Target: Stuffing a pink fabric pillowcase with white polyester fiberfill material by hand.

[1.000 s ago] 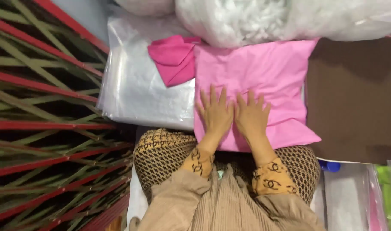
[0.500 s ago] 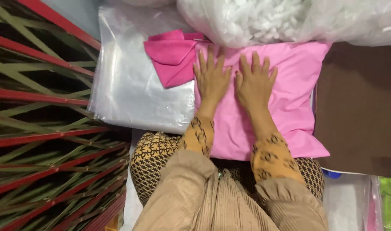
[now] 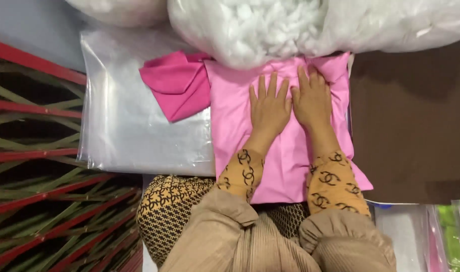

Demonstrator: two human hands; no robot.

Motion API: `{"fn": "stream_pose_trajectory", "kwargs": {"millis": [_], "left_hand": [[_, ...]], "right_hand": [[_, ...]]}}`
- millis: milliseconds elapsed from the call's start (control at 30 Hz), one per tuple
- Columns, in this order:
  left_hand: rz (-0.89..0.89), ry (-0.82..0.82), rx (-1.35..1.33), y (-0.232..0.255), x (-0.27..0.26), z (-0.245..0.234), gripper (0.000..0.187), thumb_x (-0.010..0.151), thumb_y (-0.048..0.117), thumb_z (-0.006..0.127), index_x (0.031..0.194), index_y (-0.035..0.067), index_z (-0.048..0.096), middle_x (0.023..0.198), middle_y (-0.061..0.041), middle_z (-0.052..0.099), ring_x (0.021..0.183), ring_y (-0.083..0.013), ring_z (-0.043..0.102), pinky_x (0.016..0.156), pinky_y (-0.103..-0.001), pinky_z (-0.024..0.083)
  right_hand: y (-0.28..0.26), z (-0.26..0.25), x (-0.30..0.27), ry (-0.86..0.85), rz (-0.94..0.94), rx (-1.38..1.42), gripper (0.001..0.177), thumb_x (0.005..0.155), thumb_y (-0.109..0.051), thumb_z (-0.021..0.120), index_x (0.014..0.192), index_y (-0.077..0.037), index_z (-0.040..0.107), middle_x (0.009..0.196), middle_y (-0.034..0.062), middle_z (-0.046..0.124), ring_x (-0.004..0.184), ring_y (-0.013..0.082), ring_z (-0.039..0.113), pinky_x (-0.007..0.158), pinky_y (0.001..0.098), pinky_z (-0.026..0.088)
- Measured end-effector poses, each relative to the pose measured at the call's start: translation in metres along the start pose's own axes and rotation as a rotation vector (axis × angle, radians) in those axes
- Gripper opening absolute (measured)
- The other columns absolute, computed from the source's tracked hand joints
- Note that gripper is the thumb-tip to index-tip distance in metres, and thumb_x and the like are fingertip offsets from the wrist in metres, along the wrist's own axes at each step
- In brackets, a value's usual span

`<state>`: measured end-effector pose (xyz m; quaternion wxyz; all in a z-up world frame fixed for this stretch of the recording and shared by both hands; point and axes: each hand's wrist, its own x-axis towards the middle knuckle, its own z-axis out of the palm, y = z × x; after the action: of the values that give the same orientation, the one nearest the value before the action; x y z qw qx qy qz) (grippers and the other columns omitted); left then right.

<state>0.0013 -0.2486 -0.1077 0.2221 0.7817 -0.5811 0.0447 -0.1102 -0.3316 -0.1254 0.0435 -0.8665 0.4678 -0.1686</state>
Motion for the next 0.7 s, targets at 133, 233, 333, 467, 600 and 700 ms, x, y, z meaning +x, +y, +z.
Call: {"fn": "stream_pose_trajectory", "kwargs": {"millis": [133, 233, 333, 467, 600, 700], "left_hand": [[-0.056, -0.141, -0.062, 0.019, 0.014, -0.005, 0.05, 0.099, 0.036, 0.049, 0.147, 0.021, 0.053, 0.157, -0.01, 0.047, 0.152, -0.0384, 0.033, 0.123, -0.065, 0.025], [0.093, -0.078, -0.044, 0.011, 0.009, 0.011, 0.051, 0.102, 0.035, 0.049, 0.151, 0.021, 0.05, 0.157, -0.006, 0.048, 0.151, -0.0339, 0.037, 0.126, -0.055, 0.025], [0.141, -0.068, -0.002, 0.016, 0.012, 0.011, 0.049, 0.103, 0.037, 0.046, 0.148, 0.018, 0.052, 0.156, -0.003, 0.048, 0.15, -0.0301, 0.037, 0.127, -0.051, 0.021], [0.041, 0.058, -0.031, 0.027, 0.001, 0.001, 0.047, 0.105, 0.032, 0.041, 0.149, 0.019, 0.05, 0.158, -0.005, 0.047, 0.153, -0.0349, 0.034, 0.124, -0.059, 0.026], [0.066, -0.048, 0.038, 0.0, -0.008, 0.025, 0.054, 0.104, 0.037, 0.047, 0.156, 0.027, 0.043, 0.166, -0.002, 0.037, 0.157, -0.0337, 0.026, 0.126, -0.062, 0.022], [-0.001, -0.282, -0.023, 0.003, 0.006, 0.002, 0.058, 0.101, 0.044, 0.045, 0.158, 0.031, 0.04, 0.17, 0.0, 0.027, 0.159, -0.0341, 0.017, 0.126, -0.064, 0.014]], "right_hand": [[-0.004, -0.021, -0.004, 0.226, -0.035, 0.043, 0.043, 0.104, -0.018, 0.055, 0.145, -0.008, 0.063, 0.146, 0.0179, 0.057, 0.136, 0.0392, 0.05, 0.112, 0.0506, 0.036], [-0.001, -0.021, -0.012, 0.223, -0.015, 0.023, 0.046, 0.107, -0.019, 0.055, 0.149, 0.0, 0.057, 0.153, 0.022, 0.049, 0.141, 0.0457, 0.038, 0.116, 0.0564, 0.022], [0.001, -0.024, -0.007, 0.129, -0.039, 0.021, 0.053, 0.106, -0.021, 0.057, 0.151, 0.006, 0.05, 0.156, 0.0268, 0.043, 0.143, 0.0511, 0.03, 0.116, 0.0617, 0.017], [-0.004, -0.016, -0.013, 0.259, -0.092, -0.018, 0.051, 0.109, -0.018, 0.051, 0.156, -0.001, 0.047, 0.158, 0.0262, 0.039, 0.142, 0.0524, 0.034, 0.116, 0.0609, 0.027], [0.01, 0.007, -0.015, 0.1, -0.078, 0.059, 0.06, 0.106, -0.023, 0.052, 0.159, 0.002, 0.038, 0.158, 0.0281, 0.038, 0.144, 0.0504, 0.035, 0.118, 0.0572, 0.028], [0.0, -0.016, -0.012, -0.018, -0.091, 0.044, 0.061, 0.1, -0.021, 0.057, 0.154, 0.004, 0.044, 0.154, 0.0264, 0.042, 0.14, 0.0469, 0.04, 0.112, 0.054, 0.035]]}}
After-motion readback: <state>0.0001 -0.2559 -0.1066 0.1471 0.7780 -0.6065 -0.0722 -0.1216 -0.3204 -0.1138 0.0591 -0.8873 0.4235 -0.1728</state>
